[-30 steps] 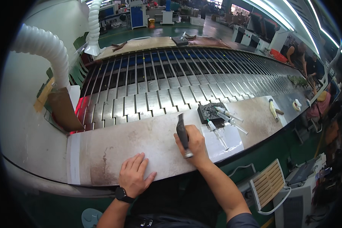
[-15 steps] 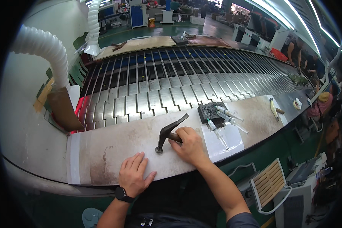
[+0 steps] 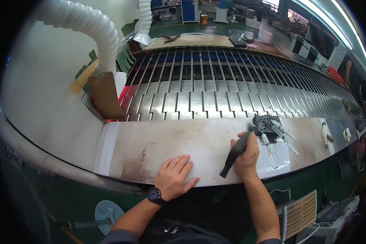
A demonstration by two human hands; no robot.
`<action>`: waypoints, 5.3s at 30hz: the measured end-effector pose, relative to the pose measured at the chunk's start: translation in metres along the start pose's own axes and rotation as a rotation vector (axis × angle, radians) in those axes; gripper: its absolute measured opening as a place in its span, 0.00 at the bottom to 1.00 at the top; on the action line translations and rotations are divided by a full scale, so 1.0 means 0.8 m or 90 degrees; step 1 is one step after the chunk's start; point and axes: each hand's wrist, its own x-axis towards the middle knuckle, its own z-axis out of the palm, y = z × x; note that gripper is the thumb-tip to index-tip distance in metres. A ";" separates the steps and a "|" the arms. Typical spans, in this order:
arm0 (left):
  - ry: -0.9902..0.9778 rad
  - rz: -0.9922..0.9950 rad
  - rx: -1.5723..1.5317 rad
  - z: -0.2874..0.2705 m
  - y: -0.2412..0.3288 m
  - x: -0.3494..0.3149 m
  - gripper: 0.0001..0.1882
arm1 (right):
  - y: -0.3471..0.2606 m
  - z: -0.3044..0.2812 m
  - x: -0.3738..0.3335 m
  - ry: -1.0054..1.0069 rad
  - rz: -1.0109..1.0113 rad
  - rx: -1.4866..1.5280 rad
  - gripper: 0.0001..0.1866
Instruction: The person uses a hammer to repeatedly strike a dark shoe component against a workbench.
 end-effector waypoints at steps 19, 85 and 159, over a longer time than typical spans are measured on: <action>-0.033 0.007 -0.012 0.018 -0.001 -0.013 0.29 | -0.005 0.001 0.002 -0.147 -0.086 -0.117 0.18; -0.034 0.044 0.036 -0.020 0.016 -0.012 0.27 | -0.010 0.008 -0.007 -0.095 -0.053 -0.236 0.17; 0.374 -0.149 -1.727 -0.232 0.266 0.033 0.26 | -0.025 0.014 -0.001 -0.086 -0.075 -0.190 0.11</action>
